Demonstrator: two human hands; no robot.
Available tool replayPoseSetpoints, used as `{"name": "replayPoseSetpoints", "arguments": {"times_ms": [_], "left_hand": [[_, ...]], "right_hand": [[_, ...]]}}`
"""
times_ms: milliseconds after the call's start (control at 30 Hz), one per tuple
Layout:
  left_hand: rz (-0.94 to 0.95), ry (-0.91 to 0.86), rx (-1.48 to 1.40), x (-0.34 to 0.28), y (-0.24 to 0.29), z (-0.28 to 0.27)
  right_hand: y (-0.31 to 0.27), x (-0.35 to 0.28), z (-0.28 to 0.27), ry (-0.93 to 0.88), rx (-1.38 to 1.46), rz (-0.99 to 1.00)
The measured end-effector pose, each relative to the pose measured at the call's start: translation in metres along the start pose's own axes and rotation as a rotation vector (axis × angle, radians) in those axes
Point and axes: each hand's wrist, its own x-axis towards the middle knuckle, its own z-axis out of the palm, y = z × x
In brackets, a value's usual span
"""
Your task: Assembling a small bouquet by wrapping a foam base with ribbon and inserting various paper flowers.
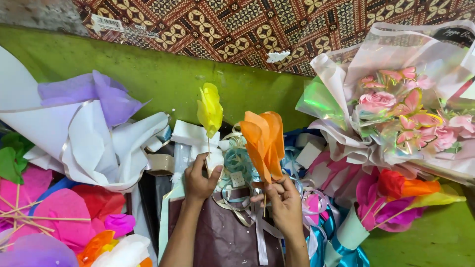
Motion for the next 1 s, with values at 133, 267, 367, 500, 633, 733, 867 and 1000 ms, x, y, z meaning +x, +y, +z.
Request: {"name": "replayPoseSetpoints", "arguments": {"times_ms": [133,267,367,500,633,733,867,1000], "left_hand": [[0.007,-0.035,-0.044,-0.001,0.005,0.002],[0.031,-0.045,0.015,-0.005,0.011,0.002],[0.042,-0.054,0.043,-0.005,0.012,0.004],[0.043,-0.114,-0.004,-0.003,0.016,0.004],[0.163,-0.096,-0.169,0.014,0.043,-0.011],[0.179,-0.168,-0.241,0.013,0.039,-0.012],[0.157,-0.226,-0.202,0.016,0.033,-0.011],[0.148,-0.230,-0.240,0.021,0.044,-0.016]], "right_hand": [[0.024,0.003,-0.015,0.198,-0.159,0.049],[0.028,0.006,-0.015,0.307,-0.179,-0.072],[0.019,0.012,-0.007,0.430,-0.137,-0.085],[0.002,0.024,0.007,0.345,0.226,-0.048],[-0.012,0.038,0.026,0.240,0.215,-0.173],[0.010,0.058,0.027,0.102,0.050,-0.213],[0.023,0.067,0.046,0.150,-0.129,-0.296],[0.034,0.074,0.038,0.116,-0.238,-0.342]]}}
